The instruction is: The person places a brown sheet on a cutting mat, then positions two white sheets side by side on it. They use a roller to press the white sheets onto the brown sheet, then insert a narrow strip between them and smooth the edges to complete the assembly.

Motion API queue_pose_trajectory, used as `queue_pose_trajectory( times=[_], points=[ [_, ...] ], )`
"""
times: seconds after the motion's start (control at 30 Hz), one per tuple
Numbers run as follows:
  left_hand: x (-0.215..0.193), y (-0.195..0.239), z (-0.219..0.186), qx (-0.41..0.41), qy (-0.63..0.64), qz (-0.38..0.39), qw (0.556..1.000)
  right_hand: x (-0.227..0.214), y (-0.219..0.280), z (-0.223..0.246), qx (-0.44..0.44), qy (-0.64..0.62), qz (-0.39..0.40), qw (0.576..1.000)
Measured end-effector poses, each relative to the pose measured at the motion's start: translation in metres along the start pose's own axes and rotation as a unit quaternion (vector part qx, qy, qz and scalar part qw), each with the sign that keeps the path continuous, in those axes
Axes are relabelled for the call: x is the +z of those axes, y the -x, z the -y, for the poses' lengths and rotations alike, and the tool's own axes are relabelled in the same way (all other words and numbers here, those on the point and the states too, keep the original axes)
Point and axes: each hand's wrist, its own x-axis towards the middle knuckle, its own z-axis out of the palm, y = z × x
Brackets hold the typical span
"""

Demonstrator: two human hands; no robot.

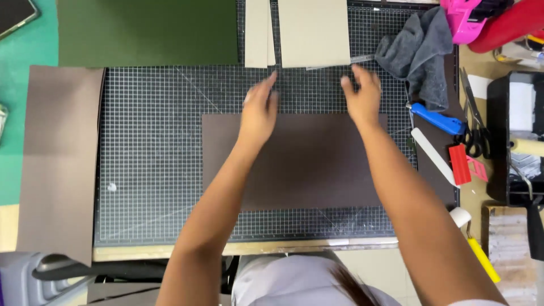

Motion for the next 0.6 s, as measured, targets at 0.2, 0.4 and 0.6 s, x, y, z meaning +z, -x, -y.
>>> queue_pose_trajectory(
  times=[0.2, 0.4, 0.6],
  points=[
    [0.044, -0.109, -0.002, -0.343, 0.226, 0.189, 0.892, 0.025, -0.078, 0.016, 0.200, -0.013, 0.125, 0.972],
    [0.046, -0.120, -0.008, -0.377, 0.240, 0.151, 0.882, -0.008, -0.085, 0.046, 0.320, -0.143, 0.128, 0.928],
    [0.024, -0.131, -0.033, -0.375, 0.231, 0.146, 0.886, -0.018, -0.092, 0.046, 0.374, -0.203, 0.084, 0.901]
  ],
)
